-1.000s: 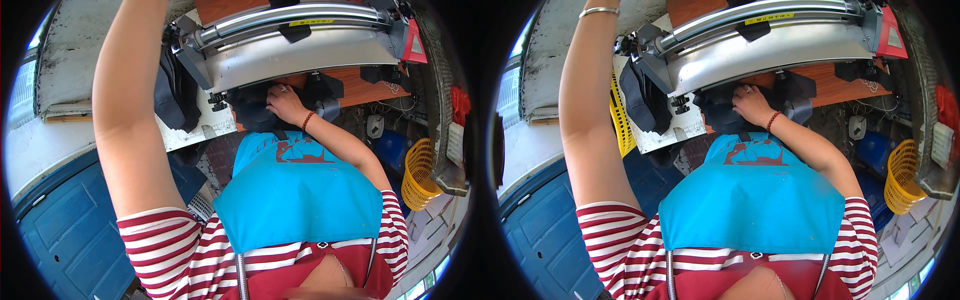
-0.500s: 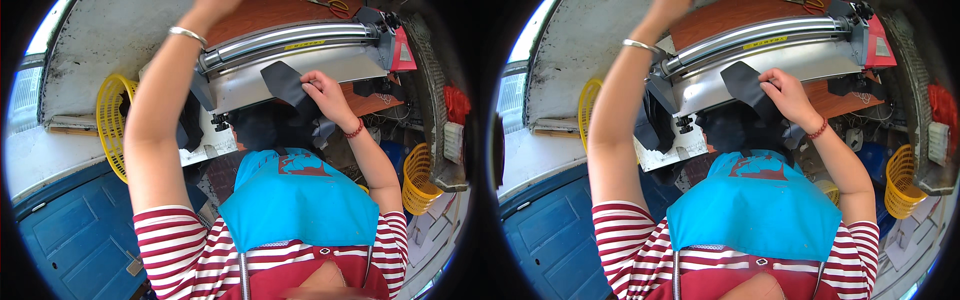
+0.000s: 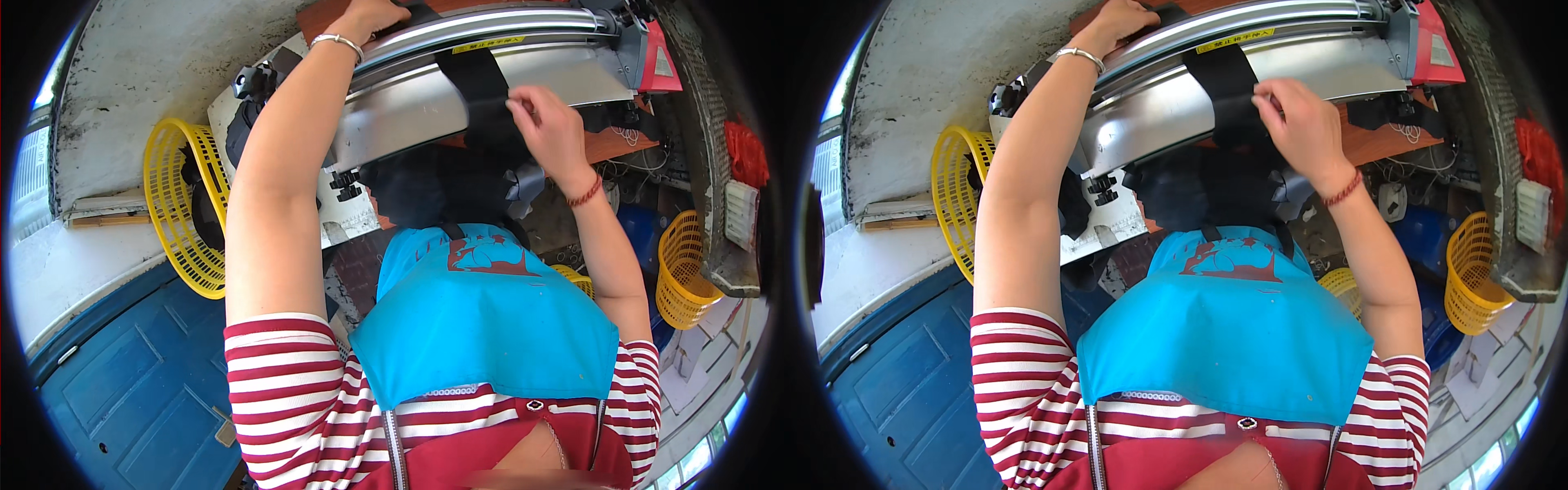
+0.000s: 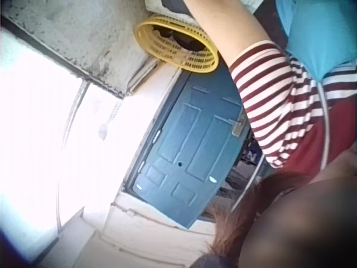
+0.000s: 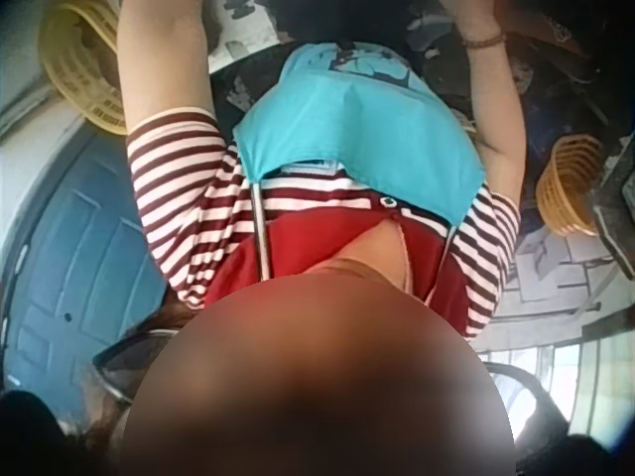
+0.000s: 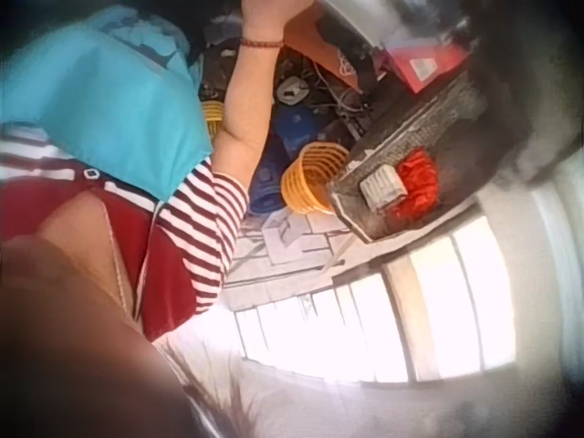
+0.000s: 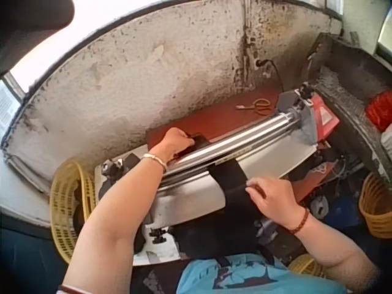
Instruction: Feeding black shoe components through a mechanical roller machine in a factory setting.
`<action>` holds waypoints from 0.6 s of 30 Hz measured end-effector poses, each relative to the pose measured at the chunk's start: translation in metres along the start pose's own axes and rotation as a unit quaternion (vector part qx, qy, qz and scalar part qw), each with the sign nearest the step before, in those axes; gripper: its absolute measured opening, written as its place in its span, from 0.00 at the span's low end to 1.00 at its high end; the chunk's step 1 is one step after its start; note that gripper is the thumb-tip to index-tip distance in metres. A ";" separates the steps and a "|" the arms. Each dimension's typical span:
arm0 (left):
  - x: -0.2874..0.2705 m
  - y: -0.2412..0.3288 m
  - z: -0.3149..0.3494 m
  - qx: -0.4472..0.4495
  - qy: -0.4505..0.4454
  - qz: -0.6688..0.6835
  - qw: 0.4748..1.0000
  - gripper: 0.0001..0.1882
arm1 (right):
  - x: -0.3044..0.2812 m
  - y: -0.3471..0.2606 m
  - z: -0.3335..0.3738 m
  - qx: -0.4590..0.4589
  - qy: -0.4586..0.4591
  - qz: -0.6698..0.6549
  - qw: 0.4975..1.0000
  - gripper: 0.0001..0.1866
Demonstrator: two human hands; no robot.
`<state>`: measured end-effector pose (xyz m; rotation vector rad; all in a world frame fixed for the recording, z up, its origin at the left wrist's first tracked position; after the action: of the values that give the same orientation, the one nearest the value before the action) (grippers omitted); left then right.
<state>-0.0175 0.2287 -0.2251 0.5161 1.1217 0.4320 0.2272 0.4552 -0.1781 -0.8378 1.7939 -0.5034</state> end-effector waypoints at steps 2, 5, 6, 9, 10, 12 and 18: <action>-0.017 0.004 0.002 -0.038 0.044 0.095 0.994 0.10 | 0.009 -0.009 0.032 -0.022 -0.006 -0.074 0.997 0.08; -0.056 0.014 -0.004 -0.042 0.024 0.102 0.994 0.09 | 0.062 0.002 0.077 -0.046 -0.124 -0.072 0.989 0.07; -0.071 0.024 -0.003 -0.049 0.031 0.117 0.991 0.08 | 0.081 0.012 0.088 -0.024 -0.152 -0.077 0.985 0.07; -0.107 0.039 0.011 -0.011 0.006 0.230 0.973 0.06 | 0.139 0.030 0.100 0.011 -0.211 0.015 0.977 0.16; -0.115 0.046 0.019 -0.012 0.008 0.229 0.973 0.06 | 0.153 0.034 0.097 -0.007 -0.199 0.064 0.978 0.19; -0.134 0.056 0.039 -0.012 0.054 0.251 0.966 0.04 | 0.177 0.036 0.096 -0.027 -0.201 0.062 0.977 0.20; -0.180 0.048 0.070 0.055 0.085 0.233 0.967 0.03 | 0.164 0.003 0.114 -0.140 -0.251 0.022 0.958 0.22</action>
<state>-0.0233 0.1529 -0.0407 0.8585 1.1905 0.8379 0.2975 0.3412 -0.3263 -1.0117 1.4198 0.0057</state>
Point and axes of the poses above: each hand's wrist, its own z-axis away from the middle knuckle, its own x-axis out of the palm, y = z × x, the point moved 6 cm from there along -z, towards the middle knuckle, and after that the axes turned 5 degrees about -z, right-handed, at the moved point
